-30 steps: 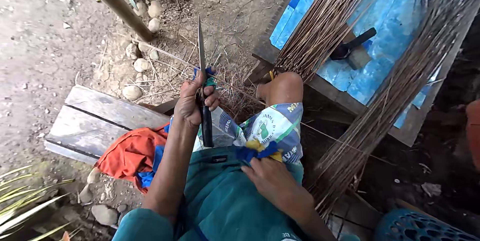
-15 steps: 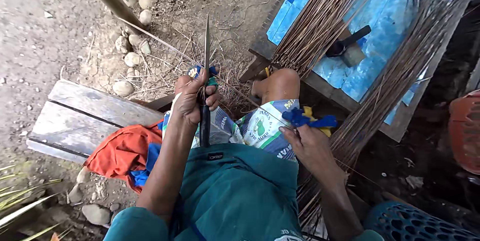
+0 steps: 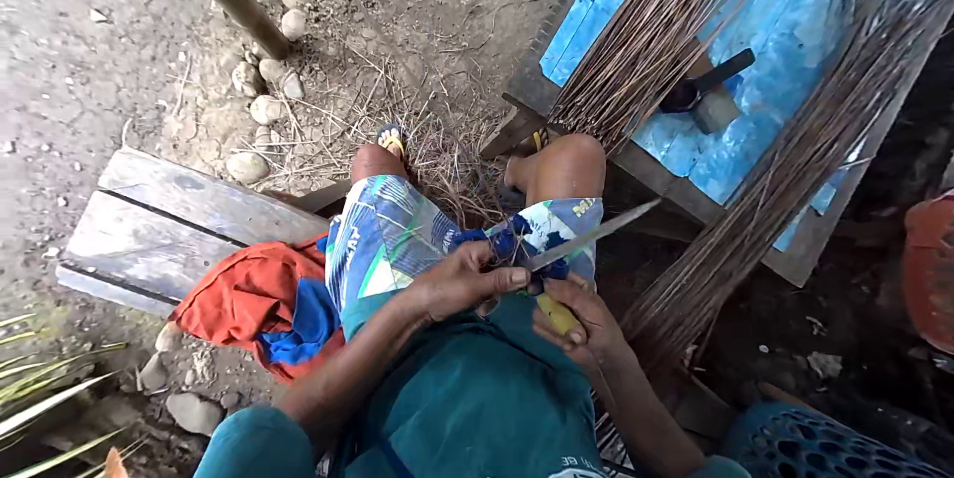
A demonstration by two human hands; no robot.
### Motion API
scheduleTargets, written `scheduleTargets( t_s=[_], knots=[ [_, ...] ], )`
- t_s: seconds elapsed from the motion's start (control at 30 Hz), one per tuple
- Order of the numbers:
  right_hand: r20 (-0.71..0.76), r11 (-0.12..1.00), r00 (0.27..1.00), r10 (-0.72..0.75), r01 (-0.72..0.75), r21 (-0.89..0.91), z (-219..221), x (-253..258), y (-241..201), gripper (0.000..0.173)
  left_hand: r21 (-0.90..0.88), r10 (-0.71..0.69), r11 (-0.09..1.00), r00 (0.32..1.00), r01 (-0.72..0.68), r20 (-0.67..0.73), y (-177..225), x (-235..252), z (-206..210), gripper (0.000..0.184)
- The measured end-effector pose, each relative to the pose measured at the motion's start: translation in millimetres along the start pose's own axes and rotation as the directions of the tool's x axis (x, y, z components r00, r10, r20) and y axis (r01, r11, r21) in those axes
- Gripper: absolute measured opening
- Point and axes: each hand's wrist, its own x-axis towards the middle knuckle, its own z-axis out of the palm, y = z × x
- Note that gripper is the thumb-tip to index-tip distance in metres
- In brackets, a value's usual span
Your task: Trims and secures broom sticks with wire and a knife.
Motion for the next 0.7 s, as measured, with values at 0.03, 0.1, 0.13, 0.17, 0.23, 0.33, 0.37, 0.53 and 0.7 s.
scheduleTargets(
  t_s=[0.03,0.1,0.13,0.17,0.23,0.33,0.37,0.53,0.7],
  knots=[
    [0.008,1.0,1.0,-0.016,0.016,-0.021,3,-2,3,0.016,-0.061,0.031,0.998,0.999,-0.032,-0.019,-1,-2,-2,0.01],
    [-0.038,0.985,0.997,-0.061,0.054,-0.165,8,-11,9,0.015,-0.102,0.085,0.99,0.988,-0.099,-0.13,13,-5,-18,0.017],
    [-0.056,0.968,0.994,-0.089,0.073,-0.239,10,-17,13,0.015,-0.109,0.118,0.984,0.979,-0.137,-0.167,22,-5,-30,0.019],
    [-0.064,0.954,0.992,-0.109,0.087,-0.286,10,-23,16,0.015,-0.113,0.149,0.979,0.971,-0.172,-0.188,32,-5,-43,0.023],
    [-0.059,0.956,0.992,-0.109,0.088,-0.281,8,-33,21,0.015,-0.103,0.208,0.966,0.949,-0.238,-0.239,50,-2,-68,0.03],
    [-0.077,0.992,0.996,-0.045,0.035,-0.12,2,-42,30,0.016,-0.101,0.265,0.942,0.896,-0.319,-0.356,66,4,-92,0.029],
    [-0.088,0.996,0.996,-0.033,0.026,-0.083,2,-43,32,0.016,-0.083,0.247,0.95,0.886,-0.302,-0.393,65,8,-90,0.03],
    [-0.173,0.929,0.948,-0.268,0.207,-0.305,2,-30,28,0.013,0.02,-0.086,0.996,0.994,0.088,-0.072,12,7,-6,0.006],
    [-0.036,0.713,0.921,-0.388,0.275,-0.645,-6,-52,32,0.012,-0.027,0.013,0.999,0.984,-0.018,-0.179,29,2,-37,0.012]
  ],
)
